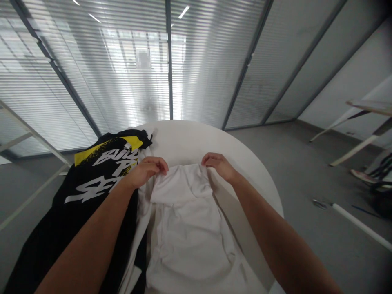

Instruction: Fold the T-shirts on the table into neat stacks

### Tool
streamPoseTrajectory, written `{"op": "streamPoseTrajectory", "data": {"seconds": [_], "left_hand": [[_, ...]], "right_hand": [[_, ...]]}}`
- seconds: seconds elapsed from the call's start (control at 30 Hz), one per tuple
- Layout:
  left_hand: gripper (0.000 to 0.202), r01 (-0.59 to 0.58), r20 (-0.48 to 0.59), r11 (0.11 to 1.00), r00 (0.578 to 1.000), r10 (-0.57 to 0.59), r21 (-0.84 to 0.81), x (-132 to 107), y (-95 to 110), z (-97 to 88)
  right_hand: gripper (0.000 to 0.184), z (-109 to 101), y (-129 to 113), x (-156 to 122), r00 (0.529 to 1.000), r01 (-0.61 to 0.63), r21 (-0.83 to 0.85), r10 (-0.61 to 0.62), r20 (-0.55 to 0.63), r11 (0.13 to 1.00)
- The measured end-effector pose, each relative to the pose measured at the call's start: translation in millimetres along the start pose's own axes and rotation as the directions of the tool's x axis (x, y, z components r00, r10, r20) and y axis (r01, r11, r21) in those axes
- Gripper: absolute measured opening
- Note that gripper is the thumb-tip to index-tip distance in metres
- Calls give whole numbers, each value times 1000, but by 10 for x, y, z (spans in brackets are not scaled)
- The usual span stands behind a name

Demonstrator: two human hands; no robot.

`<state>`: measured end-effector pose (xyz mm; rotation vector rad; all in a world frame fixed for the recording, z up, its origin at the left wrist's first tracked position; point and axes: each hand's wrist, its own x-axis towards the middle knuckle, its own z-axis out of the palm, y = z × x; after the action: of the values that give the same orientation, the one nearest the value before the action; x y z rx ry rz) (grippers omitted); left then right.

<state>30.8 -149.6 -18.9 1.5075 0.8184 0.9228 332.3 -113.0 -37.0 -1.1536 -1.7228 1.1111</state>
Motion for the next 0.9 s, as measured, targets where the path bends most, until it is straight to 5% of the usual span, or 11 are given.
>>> {"op": "streamPoseTrajectory", "data": {"seconds": [0.1, 0.23, 0.33, 0.47, 0.67, 0.73, 0.9], "left_hand": [[19, 58, -192, 997, 980, -47, 49, 25, -28, 6], [21, 335, -470, 851, 874, -122, 403, 54, -80, -45], [14, 353, -433, 758, 896, -104, 549, 56, -121, -54], [10, 364, -373, 721, 915, -156, 590, 30, -120, 37], [19, 378, -496, 761, 864, -85, 528, 68, -148, 126], [19, 349, -502, 748, 864, -25, 564, 106, -220, 114], [31, 421, -477, 531, 878, -36, 735, 156, -366, 41]], "right_hand": [[14, 71, -39, -7, 996, -14, -280, -10, -85, 960], [23, 108, -90, -87, 975, -205, -575, 110, -196, 792], [34, 116, -92, -129, 968, -250, -607, 199, -152, 754], [35, 137, -81, -111, 975, -216, -454, 212, -61, 864], [23, 258, 13, -27, 925, -334, -37, 320, -207, 942], [18, 294, 98, 9, 919, -336, -103, 301, -255, 936], [10, 261, 191, 44, 971, -188, -523, 76, -228, 831]]}}
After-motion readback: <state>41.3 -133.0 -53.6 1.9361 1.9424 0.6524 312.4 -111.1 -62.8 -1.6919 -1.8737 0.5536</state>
